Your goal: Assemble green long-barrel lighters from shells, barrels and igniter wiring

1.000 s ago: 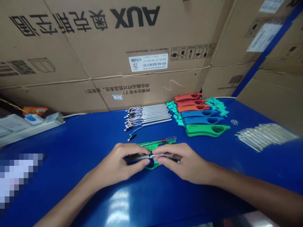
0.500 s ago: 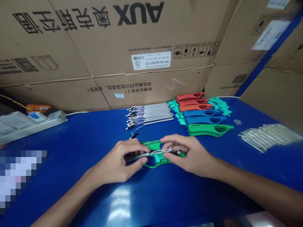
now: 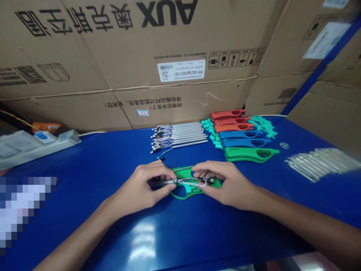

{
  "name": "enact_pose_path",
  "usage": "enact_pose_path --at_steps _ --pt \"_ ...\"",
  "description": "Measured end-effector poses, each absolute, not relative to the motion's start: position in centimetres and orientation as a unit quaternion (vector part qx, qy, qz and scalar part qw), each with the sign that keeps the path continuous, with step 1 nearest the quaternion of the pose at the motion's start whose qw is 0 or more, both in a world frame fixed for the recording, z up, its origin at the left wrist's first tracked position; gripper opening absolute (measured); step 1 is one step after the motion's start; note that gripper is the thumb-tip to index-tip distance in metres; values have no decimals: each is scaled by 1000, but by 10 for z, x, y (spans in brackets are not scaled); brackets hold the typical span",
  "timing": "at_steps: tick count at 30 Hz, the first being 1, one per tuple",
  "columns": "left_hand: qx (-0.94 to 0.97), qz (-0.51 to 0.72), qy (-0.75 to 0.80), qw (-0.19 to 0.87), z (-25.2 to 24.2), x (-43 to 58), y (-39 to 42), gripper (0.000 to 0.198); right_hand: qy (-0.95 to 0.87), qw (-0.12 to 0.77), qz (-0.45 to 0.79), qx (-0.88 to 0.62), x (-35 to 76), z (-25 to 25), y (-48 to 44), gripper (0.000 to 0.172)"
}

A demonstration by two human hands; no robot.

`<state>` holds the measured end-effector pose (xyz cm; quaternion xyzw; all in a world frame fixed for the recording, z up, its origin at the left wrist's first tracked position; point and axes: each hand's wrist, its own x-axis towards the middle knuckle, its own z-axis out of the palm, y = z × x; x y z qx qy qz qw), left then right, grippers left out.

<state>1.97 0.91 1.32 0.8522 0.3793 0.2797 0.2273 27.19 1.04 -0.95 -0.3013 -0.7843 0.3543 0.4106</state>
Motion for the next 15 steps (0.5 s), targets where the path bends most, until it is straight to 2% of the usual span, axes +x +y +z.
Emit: enact_pose_path --at_steps 6,15 --pt "843 293 389 227 14 19 9 5 -821 405 283 -286 275 -6 14 30" --pt "839 292 408 209 15 18 11 3 -823 417 249 -294 274 1 15 25"
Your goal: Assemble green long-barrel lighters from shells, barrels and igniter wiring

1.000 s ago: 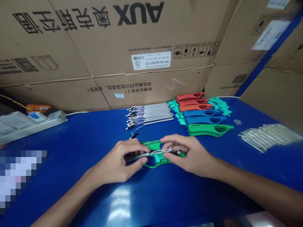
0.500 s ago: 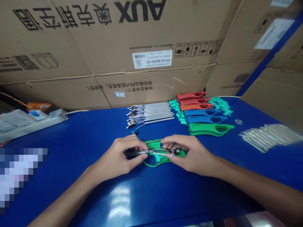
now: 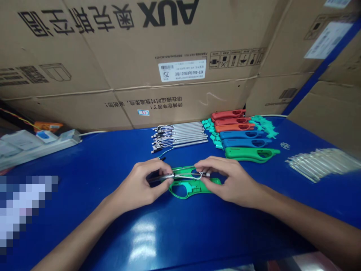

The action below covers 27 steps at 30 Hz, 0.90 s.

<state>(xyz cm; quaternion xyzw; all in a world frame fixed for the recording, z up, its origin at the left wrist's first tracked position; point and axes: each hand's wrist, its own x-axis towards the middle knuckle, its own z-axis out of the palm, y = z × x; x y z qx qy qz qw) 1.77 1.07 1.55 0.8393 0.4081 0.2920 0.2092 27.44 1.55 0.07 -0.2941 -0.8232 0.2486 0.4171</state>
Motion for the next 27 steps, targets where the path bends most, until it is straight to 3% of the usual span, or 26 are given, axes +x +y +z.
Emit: enact_pose_path --at_steps 8,14,27 --pt "865 244 406 163 18 16 12 9 -825 426 231 -290 276 4 15 18" --pt "894 179 392 126 18 14 12 14 -865 371 204 -270 278 2 14 9" --pt "903 128 394 113 21 13 11 13 -904 306 176 -241 278 4 15 10"
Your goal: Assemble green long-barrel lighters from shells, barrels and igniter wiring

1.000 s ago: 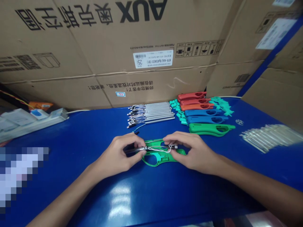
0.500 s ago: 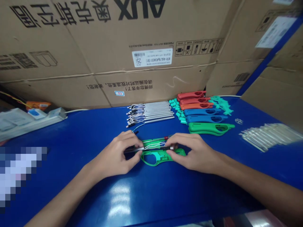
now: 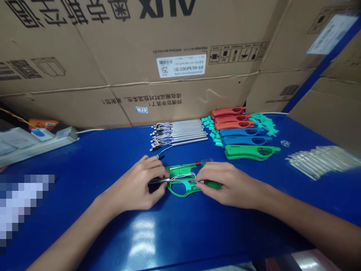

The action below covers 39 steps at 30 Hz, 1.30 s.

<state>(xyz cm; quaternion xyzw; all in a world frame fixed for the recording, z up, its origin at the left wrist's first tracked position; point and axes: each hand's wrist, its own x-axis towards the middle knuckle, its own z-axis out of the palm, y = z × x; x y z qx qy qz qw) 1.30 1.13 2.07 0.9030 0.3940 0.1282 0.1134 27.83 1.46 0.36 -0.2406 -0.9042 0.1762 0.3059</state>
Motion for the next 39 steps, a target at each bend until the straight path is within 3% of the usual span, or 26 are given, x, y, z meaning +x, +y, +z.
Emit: enact_pose_path --at_steps 39 --pt "905 188 370 97 20 13 12 5 -892 340 153 -256 281 1 17 16"
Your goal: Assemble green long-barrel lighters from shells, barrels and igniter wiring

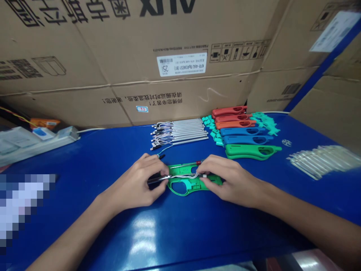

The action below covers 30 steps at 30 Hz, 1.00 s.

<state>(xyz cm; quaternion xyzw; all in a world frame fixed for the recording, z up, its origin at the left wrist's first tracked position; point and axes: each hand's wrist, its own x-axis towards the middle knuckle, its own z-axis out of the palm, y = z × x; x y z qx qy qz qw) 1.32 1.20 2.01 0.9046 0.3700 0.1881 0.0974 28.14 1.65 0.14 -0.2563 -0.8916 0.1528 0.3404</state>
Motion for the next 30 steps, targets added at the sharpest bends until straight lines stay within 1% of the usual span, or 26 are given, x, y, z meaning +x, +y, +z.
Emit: enact_pose_path --at_steps 8,17,24,30 --pt "903 211 358 113 19 14 12 6 -888 364 154 -235 281 0 17 21" --pt "907 220 338 119 17 14 11 10 -888 360 161 -238 279 0 15 19" --pt "904 230 342 112 20 15 11 8 -883 373 153 -238 280 0 17 16" --pt "905 230 340 106 20 15 10 7 -885 366 154 -242 279 1 15 16"
